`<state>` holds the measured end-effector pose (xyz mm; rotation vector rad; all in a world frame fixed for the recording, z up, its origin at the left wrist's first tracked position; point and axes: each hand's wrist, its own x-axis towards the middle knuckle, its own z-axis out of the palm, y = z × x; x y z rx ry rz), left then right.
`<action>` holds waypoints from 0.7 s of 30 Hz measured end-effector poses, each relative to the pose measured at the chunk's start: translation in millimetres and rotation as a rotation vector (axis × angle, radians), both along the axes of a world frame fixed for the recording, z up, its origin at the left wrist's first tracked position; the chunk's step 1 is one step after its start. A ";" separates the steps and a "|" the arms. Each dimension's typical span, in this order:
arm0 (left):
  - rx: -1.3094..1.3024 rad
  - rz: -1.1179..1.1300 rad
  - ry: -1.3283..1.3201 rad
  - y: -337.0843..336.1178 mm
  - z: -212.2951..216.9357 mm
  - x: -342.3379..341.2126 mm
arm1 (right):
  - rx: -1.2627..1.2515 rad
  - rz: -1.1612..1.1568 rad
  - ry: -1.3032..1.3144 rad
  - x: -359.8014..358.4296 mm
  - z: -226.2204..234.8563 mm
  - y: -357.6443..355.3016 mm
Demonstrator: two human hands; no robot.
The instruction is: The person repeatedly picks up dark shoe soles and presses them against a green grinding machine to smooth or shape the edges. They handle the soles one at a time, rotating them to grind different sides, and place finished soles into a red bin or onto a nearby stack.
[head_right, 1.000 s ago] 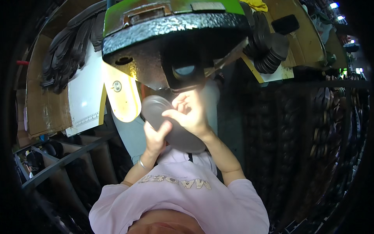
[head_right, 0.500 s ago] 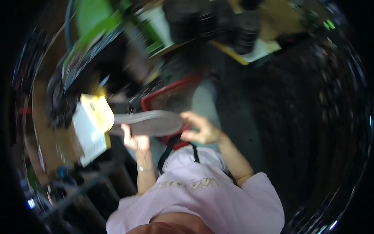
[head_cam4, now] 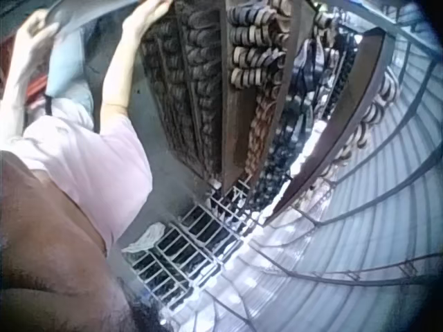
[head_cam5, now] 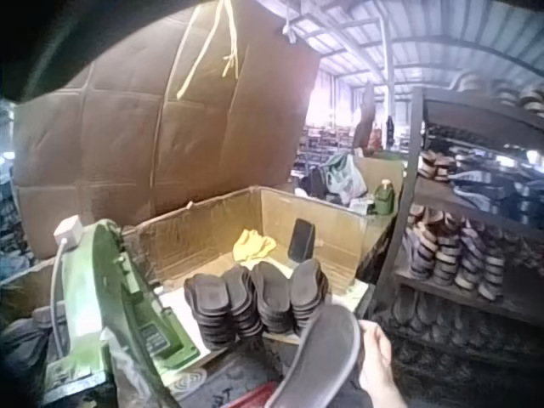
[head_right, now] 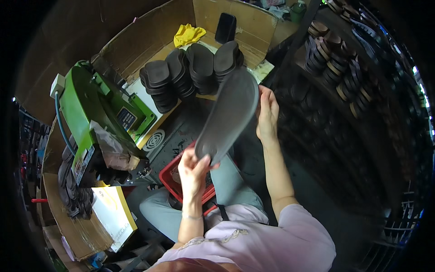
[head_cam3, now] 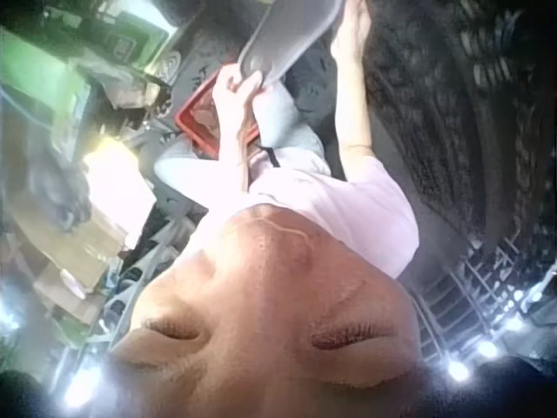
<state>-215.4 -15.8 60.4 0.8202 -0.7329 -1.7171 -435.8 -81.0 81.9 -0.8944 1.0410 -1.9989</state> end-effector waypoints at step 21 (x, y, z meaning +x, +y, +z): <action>-0.516 0.546 -0.774 -141.7 -17.2 -57.2 | -0.071 -0.185 1.331 -20.7 -28.1 -135.7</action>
